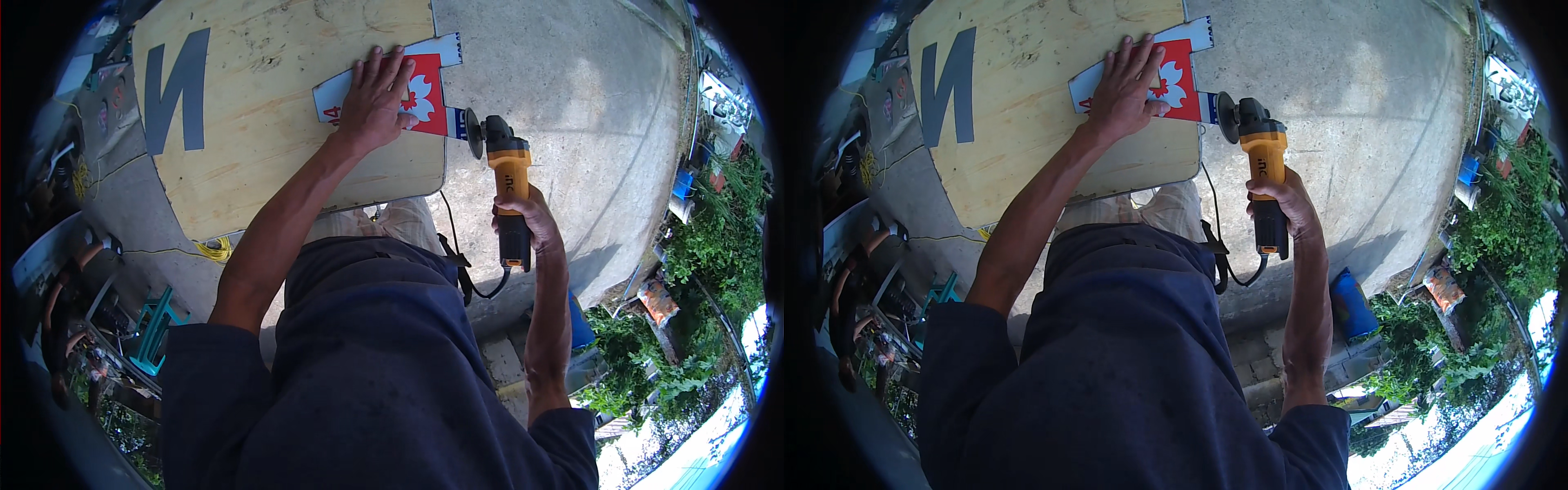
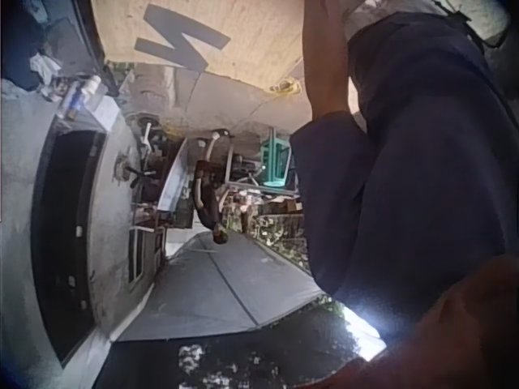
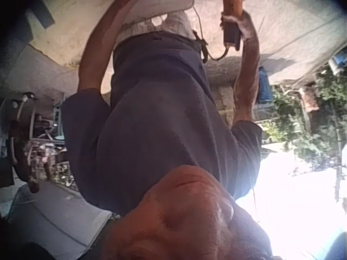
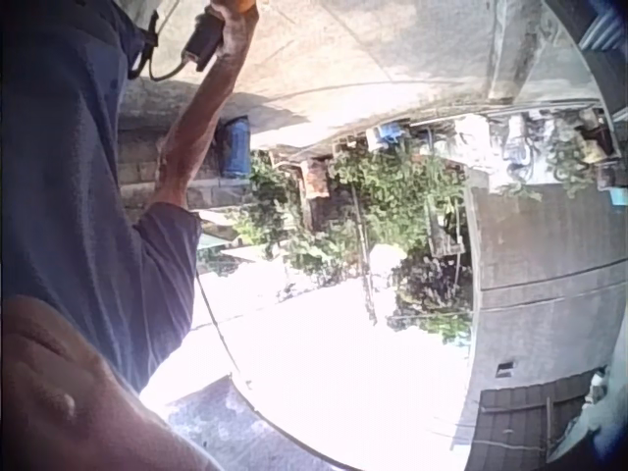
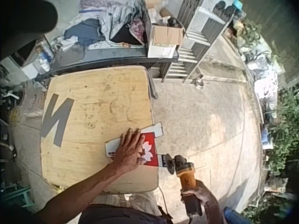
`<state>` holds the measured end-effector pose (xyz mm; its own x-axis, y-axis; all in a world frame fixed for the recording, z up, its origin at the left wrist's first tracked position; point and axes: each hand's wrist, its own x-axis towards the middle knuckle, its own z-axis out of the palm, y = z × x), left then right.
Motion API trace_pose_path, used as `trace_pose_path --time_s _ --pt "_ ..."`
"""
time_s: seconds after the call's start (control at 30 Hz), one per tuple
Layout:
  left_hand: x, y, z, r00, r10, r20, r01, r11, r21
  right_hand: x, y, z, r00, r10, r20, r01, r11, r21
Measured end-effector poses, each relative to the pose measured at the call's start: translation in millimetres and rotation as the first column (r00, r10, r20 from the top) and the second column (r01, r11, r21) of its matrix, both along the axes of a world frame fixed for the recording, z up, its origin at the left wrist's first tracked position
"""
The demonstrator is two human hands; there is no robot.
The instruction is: Cutting a metal sign letter with an angle grinder.
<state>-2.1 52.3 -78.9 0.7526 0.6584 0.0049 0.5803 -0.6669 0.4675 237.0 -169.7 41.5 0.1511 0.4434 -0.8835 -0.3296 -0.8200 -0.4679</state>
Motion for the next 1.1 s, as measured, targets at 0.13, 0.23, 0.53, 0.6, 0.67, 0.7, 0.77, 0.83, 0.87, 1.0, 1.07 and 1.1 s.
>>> trace_pose_path --time_s 0.13,0.23,0.53,0.6,0.67,0.7,0.77,0.83,0.87,1.0,1.07,1.1 --pt "1 -2 2 1.0 -0.002 0.001 0.002 1.0 -0.002 -7 -13 4 1.0 -0.025 0.004 0.026 0.999 -0.02" --pt "-2 -1 -1 1.0 -0.001 0.028 0.001 1.0 -0.003 -10 -22 4 1.0 -0.018 -0.014 0.018 0.998 -0.055" --pt "-1 0 -6 0.999 -0.003 0.042 0.002 1.0 0.024 -9 -50 11 1.0 0.014 -0.022 -0.017 0.994 -0.11" --pt "2 -2 -2 0.998 0.024 0.057 -0.025 1.0 0.012 -7 -55 12 1.0 0.026 -0.008 -0.027 0.993 -0.119" --pt "5 0 1 0.999 0.01 0.045 -0.011 1.0 0.01 -5 -63 14 0.999 -0.006 0.032 0.01 0.994 -0.111" --pt "5 1 3 0.999 0.0 0.034 0.0 1.0 0.005 -5 -65 16 0.998 -0.037 0.041 0.042 0.994 -0.105" --pt "5 8 3 0.997 -0.056 0.044 0.057 0.998 -0.009 1 -72 18 0.997 -0.056 0.047 0.06 0.993 -0.099" --pt "6 16 2 0.992 -0.115 0.059 0.117 0.993 -0.021 0 -77 20 0.994 -0.086 0.07 0.092 0.992 -0.091" --pt "6 19 1 0.98 -0.182 0.076 0.185 0.982 -0.045 1 -78 21 0.993 -0.09 0.07 0.096 0.992 -0.086" --pt "16 35 -2 0.919 -0.392 0.029 0.393 0.917 -0.065 3 -83 25 0.993 -0.104 0.062 0.11 0.989 -0.1" --pt "26 43 2 0.901 -0.428 0.071 0.434 0.896 -0.097 4 -83 29 0.994 -0.099 0.054 0.103 0.99 -0.096" --pt "32 48 6 0.854 -0.521 -0.001 0.517 0.848 -0.115 5 -82 31 0.995 -0.073 0.065 0.079 0.991 -0.107"
